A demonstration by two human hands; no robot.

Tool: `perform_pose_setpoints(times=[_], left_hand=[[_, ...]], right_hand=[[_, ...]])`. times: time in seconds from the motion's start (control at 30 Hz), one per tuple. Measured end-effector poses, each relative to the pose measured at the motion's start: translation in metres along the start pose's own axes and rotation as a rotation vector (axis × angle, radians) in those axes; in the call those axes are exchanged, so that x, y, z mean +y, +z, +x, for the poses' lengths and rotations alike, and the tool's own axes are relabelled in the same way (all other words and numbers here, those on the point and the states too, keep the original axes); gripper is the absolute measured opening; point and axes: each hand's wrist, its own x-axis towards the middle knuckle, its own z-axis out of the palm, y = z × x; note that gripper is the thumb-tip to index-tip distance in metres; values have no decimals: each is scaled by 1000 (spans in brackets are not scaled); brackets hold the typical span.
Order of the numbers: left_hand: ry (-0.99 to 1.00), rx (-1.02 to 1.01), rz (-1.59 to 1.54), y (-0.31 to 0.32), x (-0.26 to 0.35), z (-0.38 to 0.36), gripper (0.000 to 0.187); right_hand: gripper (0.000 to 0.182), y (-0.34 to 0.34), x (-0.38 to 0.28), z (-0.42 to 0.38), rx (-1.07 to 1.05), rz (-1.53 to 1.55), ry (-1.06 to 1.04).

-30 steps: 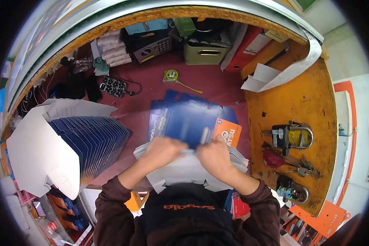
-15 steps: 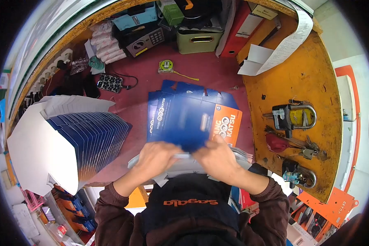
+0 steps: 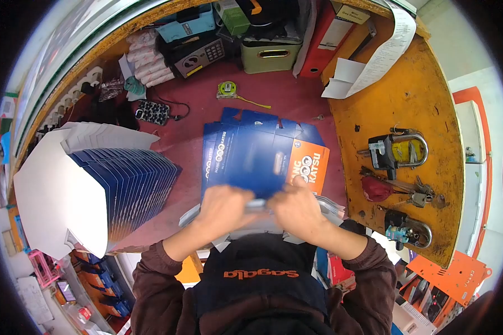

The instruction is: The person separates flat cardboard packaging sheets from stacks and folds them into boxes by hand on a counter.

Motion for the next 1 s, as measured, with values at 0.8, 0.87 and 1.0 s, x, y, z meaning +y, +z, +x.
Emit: perform_pose_setpoints(times=[0.8, 0.87, 1.0], left_hand=[[-17, 91, -23, 24, -23, 13, 23], [-32, 122, -7, 31, -24, 16, 25], [-66, 157, 69, 41, -18, 13, 27]], right_hand=[[8, 24, 13, 26, -45, -2, 109], [8, 33, 13, 29, -32, -38, 117], [8, 38, 4, 23, 63, -154, 108]])
